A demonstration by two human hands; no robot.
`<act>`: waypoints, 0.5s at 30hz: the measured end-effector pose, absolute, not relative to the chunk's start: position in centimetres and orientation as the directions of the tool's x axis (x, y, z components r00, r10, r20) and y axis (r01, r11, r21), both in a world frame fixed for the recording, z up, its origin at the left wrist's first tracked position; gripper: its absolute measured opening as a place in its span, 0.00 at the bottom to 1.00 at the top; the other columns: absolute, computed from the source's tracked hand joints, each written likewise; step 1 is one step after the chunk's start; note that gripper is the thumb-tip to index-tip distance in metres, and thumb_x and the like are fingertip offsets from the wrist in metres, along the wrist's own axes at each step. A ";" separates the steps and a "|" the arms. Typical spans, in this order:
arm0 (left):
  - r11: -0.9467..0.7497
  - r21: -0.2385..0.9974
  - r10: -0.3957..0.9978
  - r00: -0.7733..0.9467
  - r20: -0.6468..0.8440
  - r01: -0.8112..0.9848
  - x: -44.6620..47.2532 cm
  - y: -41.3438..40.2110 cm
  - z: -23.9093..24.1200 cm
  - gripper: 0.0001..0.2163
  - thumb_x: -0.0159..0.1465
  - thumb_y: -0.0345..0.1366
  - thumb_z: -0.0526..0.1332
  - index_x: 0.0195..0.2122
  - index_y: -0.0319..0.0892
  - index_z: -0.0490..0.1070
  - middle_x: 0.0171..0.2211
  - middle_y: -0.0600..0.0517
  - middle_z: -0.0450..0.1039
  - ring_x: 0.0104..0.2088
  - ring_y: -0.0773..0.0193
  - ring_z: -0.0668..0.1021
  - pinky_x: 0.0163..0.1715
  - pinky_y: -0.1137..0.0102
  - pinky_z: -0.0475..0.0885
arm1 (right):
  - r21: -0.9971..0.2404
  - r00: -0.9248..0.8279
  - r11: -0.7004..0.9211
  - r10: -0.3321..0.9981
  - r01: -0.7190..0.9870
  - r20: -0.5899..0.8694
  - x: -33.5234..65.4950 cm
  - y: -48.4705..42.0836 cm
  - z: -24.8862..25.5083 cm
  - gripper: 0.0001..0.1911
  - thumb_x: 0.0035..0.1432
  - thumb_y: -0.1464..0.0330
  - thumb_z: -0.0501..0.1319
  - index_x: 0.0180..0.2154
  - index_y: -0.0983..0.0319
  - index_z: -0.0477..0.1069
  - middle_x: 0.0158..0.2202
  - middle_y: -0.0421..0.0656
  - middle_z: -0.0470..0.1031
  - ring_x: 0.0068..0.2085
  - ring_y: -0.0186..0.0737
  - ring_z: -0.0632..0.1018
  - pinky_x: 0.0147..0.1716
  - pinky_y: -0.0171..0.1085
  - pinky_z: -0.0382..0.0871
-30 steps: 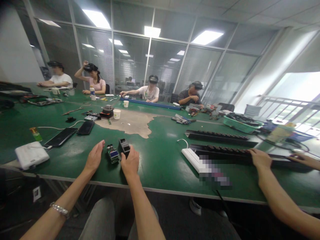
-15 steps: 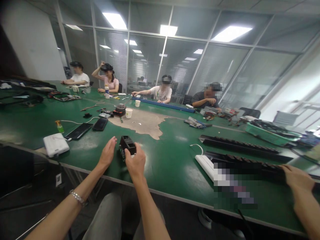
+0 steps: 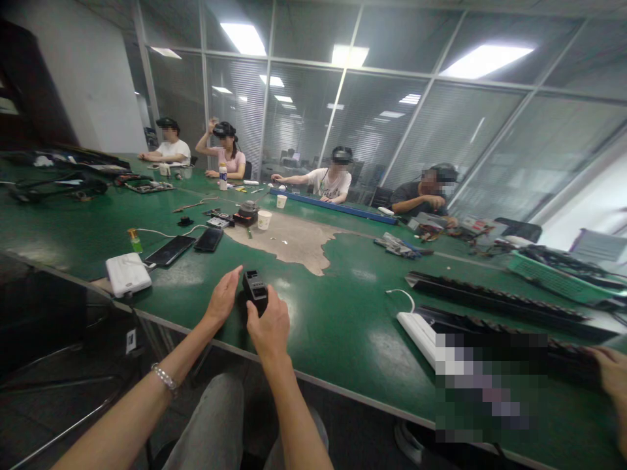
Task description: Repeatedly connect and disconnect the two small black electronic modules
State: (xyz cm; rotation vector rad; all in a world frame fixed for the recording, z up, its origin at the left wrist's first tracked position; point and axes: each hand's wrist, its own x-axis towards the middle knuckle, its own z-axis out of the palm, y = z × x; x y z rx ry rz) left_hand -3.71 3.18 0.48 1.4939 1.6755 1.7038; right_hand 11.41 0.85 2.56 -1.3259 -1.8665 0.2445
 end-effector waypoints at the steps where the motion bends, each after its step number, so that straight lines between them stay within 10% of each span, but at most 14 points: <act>1: -0.262 0.862 0.808 -0.390 0.441 0.434 -3.7 3.2 0.5 0.24 0.70 0.50 0.43 0.53 0.42 0.71 0.56 0.46 0.71 0.58 0.61 0.70 0.62 0.63 0.60 | -0.560 -0.123 0.425 0.859 0.711 0.497 11.5 0.7 2.4 0.30 0.56 0.61 0.62 0.58 0.69 0.65 0.49 0.55 0.75 0.49 0.52 0.75 0.50 0.46 0.67; 15: -0.227 0.859 0.813 -0.397 0.427 0.458 -3.6 3.4 0.5 0.25 0.69 0.51 0.45 0.55 0.42 0.69 0.56 0.44 0.71 0.58 0.58 0.70 0.62 0.60 0.60 | -0.579 -0.112 0.407 0.872 0.706 0.477 11.2 0.3 2.2 0.23 0.56 0.65 0.61 0.53 0.65 0.68 0.45 0.52 0.76 0.46 0.51 0.76 0.47 0.45 0.68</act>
